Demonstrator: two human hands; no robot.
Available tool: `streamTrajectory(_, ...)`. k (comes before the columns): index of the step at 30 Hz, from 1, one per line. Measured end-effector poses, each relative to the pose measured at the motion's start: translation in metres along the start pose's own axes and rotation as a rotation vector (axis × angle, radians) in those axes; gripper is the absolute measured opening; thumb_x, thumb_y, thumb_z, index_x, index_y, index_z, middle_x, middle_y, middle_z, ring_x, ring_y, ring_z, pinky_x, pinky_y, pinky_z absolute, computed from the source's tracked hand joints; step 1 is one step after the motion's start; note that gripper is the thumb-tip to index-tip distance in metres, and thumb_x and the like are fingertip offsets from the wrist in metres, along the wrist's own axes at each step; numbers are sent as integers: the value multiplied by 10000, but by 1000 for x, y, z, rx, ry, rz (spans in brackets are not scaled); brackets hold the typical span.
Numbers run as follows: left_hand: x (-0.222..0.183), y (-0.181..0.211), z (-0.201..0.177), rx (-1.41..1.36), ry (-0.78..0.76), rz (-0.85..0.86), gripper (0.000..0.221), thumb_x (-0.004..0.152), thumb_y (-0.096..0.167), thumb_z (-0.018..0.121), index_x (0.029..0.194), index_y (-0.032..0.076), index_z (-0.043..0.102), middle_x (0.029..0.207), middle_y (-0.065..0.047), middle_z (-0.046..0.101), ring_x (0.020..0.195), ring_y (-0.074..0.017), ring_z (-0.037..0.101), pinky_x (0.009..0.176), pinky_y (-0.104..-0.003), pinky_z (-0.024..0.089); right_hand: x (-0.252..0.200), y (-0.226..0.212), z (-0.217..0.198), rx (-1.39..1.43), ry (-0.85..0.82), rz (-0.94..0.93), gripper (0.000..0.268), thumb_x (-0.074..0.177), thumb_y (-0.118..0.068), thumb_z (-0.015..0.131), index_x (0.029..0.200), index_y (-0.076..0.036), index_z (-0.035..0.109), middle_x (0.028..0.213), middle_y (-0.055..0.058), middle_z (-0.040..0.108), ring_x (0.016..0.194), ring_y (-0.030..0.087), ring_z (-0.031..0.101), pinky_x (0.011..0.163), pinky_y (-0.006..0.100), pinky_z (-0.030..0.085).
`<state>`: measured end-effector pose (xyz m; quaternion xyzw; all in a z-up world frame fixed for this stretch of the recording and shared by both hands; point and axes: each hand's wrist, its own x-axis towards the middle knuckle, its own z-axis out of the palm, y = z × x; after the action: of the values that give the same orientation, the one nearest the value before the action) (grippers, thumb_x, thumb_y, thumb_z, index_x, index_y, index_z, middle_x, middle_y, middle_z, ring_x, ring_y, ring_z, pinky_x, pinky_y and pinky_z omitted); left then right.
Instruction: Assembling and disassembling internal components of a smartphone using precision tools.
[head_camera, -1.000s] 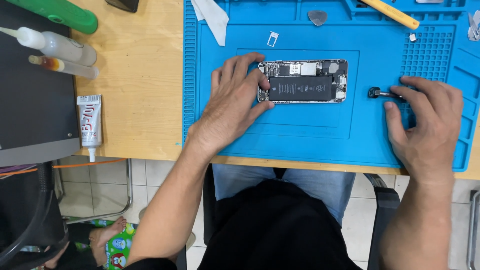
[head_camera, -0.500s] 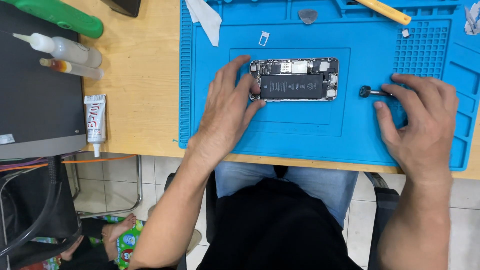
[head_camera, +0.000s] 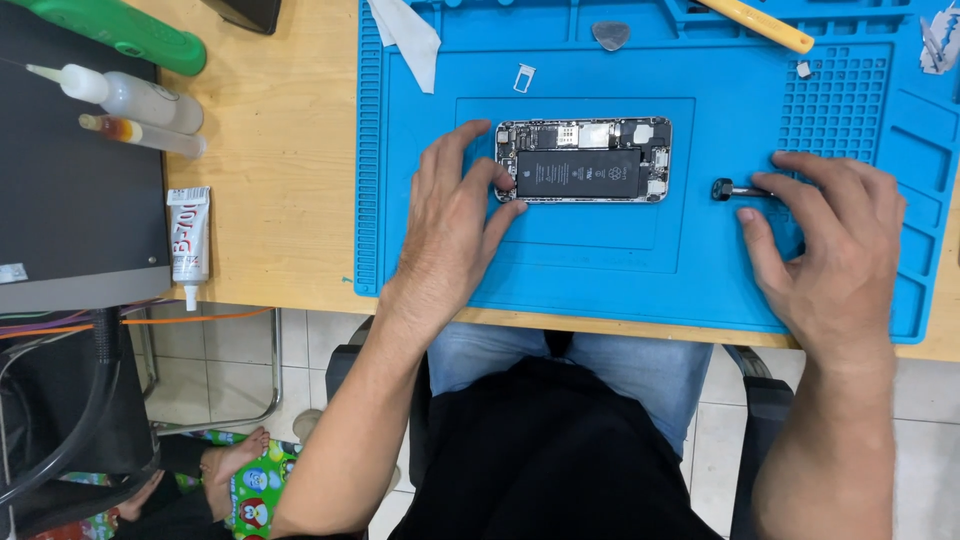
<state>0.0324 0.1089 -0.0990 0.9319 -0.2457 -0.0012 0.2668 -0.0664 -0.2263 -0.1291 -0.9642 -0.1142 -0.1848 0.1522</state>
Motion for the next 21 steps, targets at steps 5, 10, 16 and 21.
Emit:
streamTrajectory(5, 1, -1, 0, -8, 3, -6, 241, 919, 182, 803, 1031, 91, 610, 1454, -170, 478, 1306, -395, 463, 1032, -506, 434, -1, 1, 1, -31, -3, -5, 211, 1130, -149, 799, 1272, 7, 791, 1400, 187, 742, 1280, 402, 608, 1060, 482, 460)
streamTrajectory(10, 1, -3, 2, 5, 8, 14, 246, 919, 183, 806, 1042, 85, 617, 1434, -174, 492, 1291, -390, 475, 1019, -509, 441, 0, 1, 1, -23, -9, -16, 217, 1132, -140, 790, 1274, 24, 784, 1401, 202, 740, 1283, 412, 613, 1091, 498, 459)
streamTrajectory(16, 7, -3, -5, 7, -103, -38, 275, 905, 241, 815, 1044, 109, 618, 1478, -159, 460, 1320, -376, 411, 1011, -508, 429, 2, -2, 0, -7, -12, -10, 220, 1141, -139, 779, 1269, 40, 783, 1395, 216, 741, 1278, 415, 618, 1112, 498, 447)
streamTrajectory(21, 12, -1, -10, -19, -167, -54, 231, 905, 215, 800, 982, 124, 602, 1497, -162, 450, 1325, -380, 411, 960, -506, 431, 2, -1, 1, -10, -8, -10, 215, 1133, -134, 791, 1267, 34, 782, 1395, 212, 742, 1279, 414, 615, 1103, 497, 453)
